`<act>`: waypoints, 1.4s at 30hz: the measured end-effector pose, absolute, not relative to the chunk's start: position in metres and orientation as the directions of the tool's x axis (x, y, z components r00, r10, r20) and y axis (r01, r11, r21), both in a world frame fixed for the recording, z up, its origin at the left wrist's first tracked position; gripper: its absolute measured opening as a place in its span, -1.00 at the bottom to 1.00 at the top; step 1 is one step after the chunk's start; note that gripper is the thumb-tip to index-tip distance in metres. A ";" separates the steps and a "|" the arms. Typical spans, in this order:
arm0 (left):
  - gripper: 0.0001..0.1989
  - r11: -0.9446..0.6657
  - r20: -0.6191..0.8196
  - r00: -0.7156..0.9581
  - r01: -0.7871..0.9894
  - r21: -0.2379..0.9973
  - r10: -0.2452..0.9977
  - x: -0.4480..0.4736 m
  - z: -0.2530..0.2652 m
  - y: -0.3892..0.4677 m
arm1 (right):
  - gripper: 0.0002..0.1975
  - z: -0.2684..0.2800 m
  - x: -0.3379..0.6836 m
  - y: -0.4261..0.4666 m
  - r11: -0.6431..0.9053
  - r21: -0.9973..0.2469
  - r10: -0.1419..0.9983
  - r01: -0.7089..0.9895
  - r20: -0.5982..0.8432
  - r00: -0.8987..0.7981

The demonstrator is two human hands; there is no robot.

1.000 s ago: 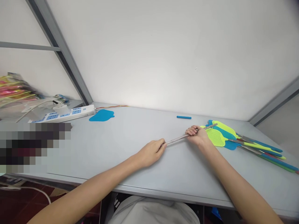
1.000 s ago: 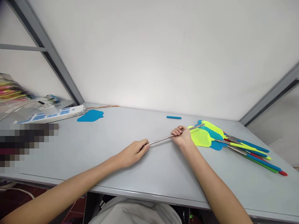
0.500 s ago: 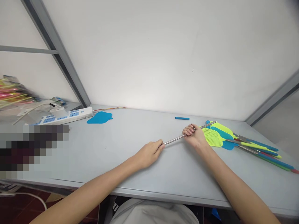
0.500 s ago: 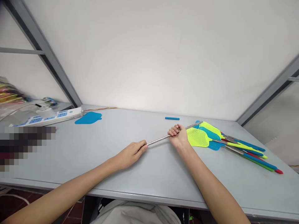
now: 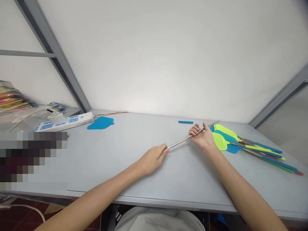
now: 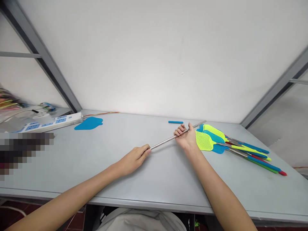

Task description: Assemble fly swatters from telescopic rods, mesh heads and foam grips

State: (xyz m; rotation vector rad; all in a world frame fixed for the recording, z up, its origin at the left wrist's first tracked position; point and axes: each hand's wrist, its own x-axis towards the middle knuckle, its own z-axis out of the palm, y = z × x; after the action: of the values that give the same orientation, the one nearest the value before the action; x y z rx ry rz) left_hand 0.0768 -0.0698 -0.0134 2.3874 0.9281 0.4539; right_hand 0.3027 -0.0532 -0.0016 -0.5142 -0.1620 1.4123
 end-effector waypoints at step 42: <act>-0.68 -0.603 0.080 0.735 0.484 0.634 0.674 0.077 -0.025 -0.072 | -0.65 0.003 0.304 -0.058 0.260 -0.468 0.949 -0.845 -0.037 0.312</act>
State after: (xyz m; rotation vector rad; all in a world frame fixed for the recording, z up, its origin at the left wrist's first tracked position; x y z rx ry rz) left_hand 0.0768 -0.0723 -0.0254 2.3379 0.8715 0.4180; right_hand 0.3035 -0.0577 0.0031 -0.4446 -0.2738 1.2357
